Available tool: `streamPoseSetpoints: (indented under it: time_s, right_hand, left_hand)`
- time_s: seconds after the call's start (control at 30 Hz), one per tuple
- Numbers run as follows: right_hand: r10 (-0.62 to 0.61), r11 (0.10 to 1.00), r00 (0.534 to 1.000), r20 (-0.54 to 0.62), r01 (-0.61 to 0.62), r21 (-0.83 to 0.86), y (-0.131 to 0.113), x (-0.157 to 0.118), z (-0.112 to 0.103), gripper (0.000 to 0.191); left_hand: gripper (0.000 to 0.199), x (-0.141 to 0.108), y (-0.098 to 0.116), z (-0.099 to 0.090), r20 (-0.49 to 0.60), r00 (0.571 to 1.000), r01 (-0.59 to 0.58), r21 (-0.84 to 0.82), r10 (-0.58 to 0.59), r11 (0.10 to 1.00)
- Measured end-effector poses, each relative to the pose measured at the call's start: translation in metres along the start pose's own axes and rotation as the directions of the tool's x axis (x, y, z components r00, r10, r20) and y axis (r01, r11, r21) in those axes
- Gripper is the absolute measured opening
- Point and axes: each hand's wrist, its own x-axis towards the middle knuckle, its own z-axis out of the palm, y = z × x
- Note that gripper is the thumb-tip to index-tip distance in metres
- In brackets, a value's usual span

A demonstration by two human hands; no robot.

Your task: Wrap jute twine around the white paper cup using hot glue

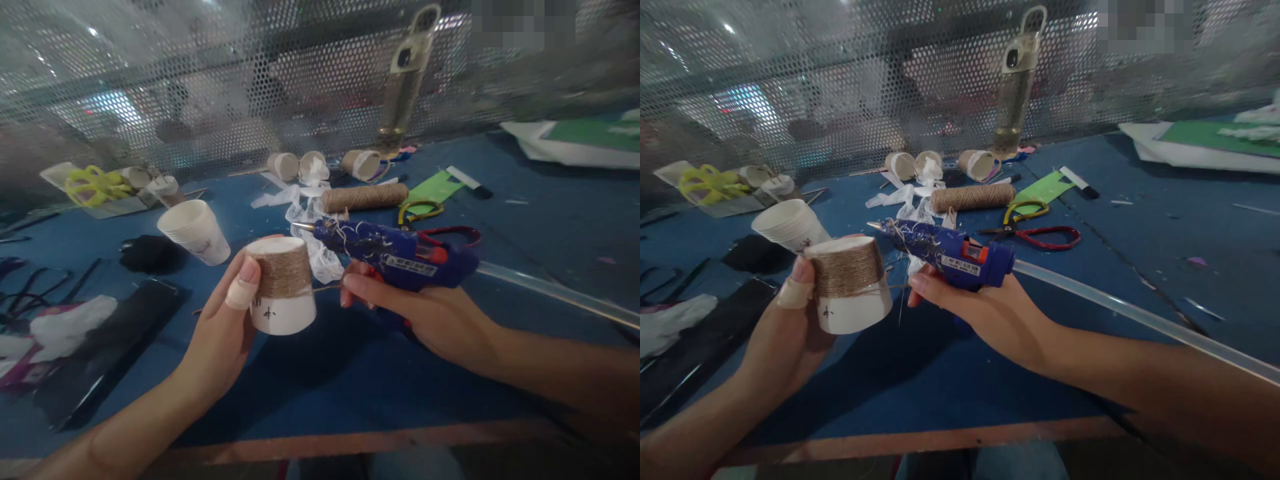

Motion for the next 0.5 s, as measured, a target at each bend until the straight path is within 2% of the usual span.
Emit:
streamPoseSetpoints:
  time_s: [0.17, 0.37, 0.5]
  right_hand:
    - [0.058, 0.977, 0.998, -0.030, -0.051, 0.209, 0.005, 0.004, 0.001, 0.022]
    - [0.119, 0.954, 0.993, -0.012, -0.111, 0.277, 0.012, 0.005, 0.000, 0.015]
    - [0.159, 0.936, 0.987, -0.017, -0.145, 0.322, 0.015, 0.005, 0.000, 0.012]
  left_hand:
    - [0.043, -0.003, -0.001, 0.000, 0.022, 0.999, -0.033, 0.030, 0.032, 0.999]
    - [0.037, -0.003, 0.000, 0.001, 0.047, 0.996, -0.086, 0.083, 0.082, 0.993]
    - [0.037, -0.003, 0.001, 0.001, 0.039, 0.996, -0.079, 0.105, 0.076, 0.991]
